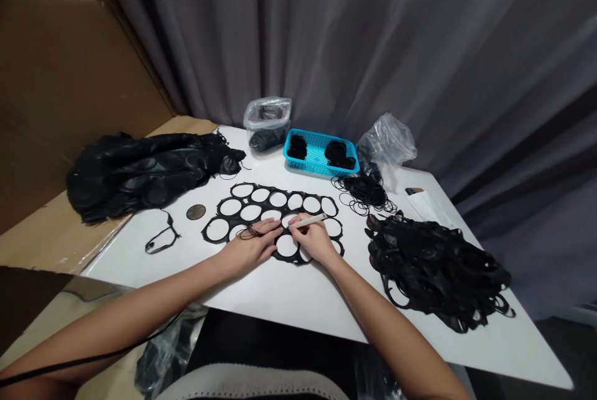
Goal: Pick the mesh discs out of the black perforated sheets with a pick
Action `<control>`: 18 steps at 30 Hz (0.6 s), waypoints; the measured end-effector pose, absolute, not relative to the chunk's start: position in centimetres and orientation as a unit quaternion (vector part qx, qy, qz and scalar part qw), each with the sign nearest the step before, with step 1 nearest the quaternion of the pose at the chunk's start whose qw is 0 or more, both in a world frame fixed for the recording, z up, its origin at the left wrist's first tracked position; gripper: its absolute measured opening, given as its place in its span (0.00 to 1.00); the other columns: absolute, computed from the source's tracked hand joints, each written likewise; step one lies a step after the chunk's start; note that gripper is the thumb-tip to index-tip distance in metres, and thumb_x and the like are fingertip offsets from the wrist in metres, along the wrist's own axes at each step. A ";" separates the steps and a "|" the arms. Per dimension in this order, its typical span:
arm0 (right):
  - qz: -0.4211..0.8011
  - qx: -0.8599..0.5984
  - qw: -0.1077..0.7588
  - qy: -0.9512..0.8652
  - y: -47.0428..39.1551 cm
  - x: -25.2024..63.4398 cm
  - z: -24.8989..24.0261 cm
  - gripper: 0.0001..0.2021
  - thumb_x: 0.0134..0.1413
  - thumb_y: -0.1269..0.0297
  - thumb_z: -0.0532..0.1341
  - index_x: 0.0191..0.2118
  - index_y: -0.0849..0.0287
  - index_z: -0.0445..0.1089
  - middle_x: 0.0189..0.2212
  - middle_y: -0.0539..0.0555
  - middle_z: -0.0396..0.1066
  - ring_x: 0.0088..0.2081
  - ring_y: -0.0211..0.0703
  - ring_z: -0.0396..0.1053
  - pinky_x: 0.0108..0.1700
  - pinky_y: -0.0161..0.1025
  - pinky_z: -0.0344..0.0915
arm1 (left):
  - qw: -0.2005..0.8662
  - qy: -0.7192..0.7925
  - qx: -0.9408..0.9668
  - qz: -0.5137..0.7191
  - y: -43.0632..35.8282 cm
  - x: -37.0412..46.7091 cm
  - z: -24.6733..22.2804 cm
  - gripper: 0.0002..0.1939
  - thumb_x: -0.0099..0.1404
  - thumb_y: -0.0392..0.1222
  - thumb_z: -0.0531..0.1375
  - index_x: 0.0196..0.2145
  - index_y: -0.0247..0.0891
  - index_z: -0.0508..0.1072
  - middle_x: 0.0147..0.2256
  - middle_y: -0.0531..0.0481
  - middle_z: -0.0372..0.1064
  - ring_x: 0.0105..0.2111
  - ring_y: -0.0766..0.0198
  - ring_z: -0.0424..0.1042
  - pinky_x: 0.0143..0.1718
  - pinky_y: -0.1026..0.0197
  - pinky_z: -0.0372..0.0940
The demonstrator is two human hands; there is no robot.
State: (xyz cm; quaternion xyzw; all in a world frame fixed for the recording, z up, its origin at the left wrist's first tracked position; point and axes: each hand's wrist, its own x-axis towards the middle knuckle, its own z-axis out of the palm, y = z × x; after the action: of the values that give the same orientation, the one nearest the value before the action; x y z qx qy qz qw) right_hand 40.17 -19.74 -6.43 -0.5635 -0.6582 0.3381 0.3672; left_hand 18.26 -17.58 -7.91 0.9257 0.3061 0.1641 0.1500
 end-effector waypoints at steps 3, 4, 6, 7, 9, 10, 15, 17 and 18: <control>0.329 -0.566 0.364 -0.663 -19.8 40.1 -6.5 0.09 0.57 0.60 0.58 0.28 0.55 0.65 0.37 0.54 0.74 0.37 0.45 0.70 0.40 0.41 0.65 | 0.140 0.305 0.926 0.171 -17.6 18.2 -8.3 0.22 0.71 0.41 0.56 0.61 0.38 0.67 0.64 0.42 0.61 0.66 0.52 0.56 0.66 0.50 0.56; 0.329 -0.566 0.363 -0.663 -19.8 40.0 -6.5 0.09 0.58 0.60 0.58 0.27 0.55 0.65 0.37 0.54 0.74 0.37 0.46 0.70 0.41 0.42 0.65 | 0.136 0.304 0.927 0.173 -17.6 18.2 -8.3 0.22 0.71 0.41 0.56 0.61 0.39 0.66 0.64 0.43 0.61 0.67 0.52 0.56 0.66 0.50 0.56; 0.334 -0.567 0.364 -0.659 -19.7 40.0 -6.5 0.09 0.58 0.60 0.58 0.28 0.55 0.64 0.37 0.54 0.74 0.39 0.46 0.71 0.42 0.42 0.66 | 0.126 0.304 0.928 0.177 -17.7 18.2 -8.4 0.22 0.71 0.41 0.55 0.62 0.39 0.65 0.64 0.43 0.62 0.67 0.52 0.56 0.66 0.50 0.56; 0.337 -0.567 0.365 -0.657 -19.7 40.0 -6.6 0.09 0.58 0.60 0.58 0.27 0.55 0.64 0.37 0.54 0.74 0.39 0.46 0.71 0.42 0.42 0.66 | 0.121 0.303 0.928 0.178 -17.8 18.3 -8.4 0.22 0.72 0.41 0.55 0.62 0.38 0.65 0.63 0.42 0.62 0.67 0.52 0.56 0.65 0.50 0.57; 0.337 -0.567 0.367 -0.656 -19.6 40.1 -6.6 0.09 0.59 0.61 0.58 0.27 0.55 0.64 0.37 0.54 0.74 0.40 0.47 0.71 0.43 0.42 0.66 | 0.108 0.301 0.931 0.177 -17.9 18.3 -8.3 0.22 0.72 0.41 0.55 0.61 0.36 0.65 0.62 0.41 0.63 0.66 0.51 0.56 0.65 0.50 0.57; 0.334 -0.566 0.367 -0.658 -19.6 40.2 -6.6 0.09 0.59 0.61 0.58 0.27 0.55 0.64 0.37 0.54 0.74 0.40 0.47 0.71 0.43 0.42 0.66 | 0.101 0.299 0.932 0.176 -17.9 18.3 -8.3 0.22 0.72 0.40 0.55 0.61 0.35 0.66 0.62 0.41 0.64 0.66 0.50 0.56 0.66 0.50 0.56; 0.290 -0.557 0.358 -0.691 -20.0 39.8 -6.6 0.10 0.60 0.64 0.57 0.27 0.54 0.63 0.36 0.53 0.73 0.41 0.47 0.71 0.45 0.43 0.65 | 0.094 0.292 0.935 0.176 -17.9 18.2 -8.3 0.22 0.72 0.40 0.54 0.62 0.37 0.64 0.62 0.41 0.63 0.67 0.51 0.56 0.66 0.50 0.55; 0.242 -0.541 0.333 -0.733 -20.4 39.3 -6.7 0.08 0.62 0.66 0.55 0.31 0.54 0.65 0.38 0.55 0.73 0.42 0.47 0.70 0.46 0.44 0.65 | 0.095 0.288 0.936 0.176 -17.8 18.3 -8.4 0.23 0.72 0.40 0.54 0.63 0.37 0.64 0.62 0.41 0.64 0.67 0.51 0.55 0.67 0.50 0.54; 0.208 -0.530 0.309 -0.762 -20.5 39.1 -6.7 0.07 0.63 0.68 0.53 0.33 0.54 0.66 0.40 0.56 0.73 0.43 0.49 0.69 0.46 0.45 0.64 | 0.096 0.287 0.937 0.174 -17.8 18.3 -8.4 0.23 0.72 0.40 0.54 0.63 0.36 0.64 0.62 0.41 0.64 0.67 0.51 0.55 0.67 0.50 0.54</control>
State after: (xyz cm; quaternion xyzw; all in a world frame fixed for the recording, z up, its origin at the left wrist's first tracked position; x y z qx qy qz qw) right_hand 39.10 -20.53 -6.73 -0.5300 -0.7616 0.2085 0.3090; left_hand 18.28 -17.78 -8.41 0.9369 0.2875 0.1740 0.0960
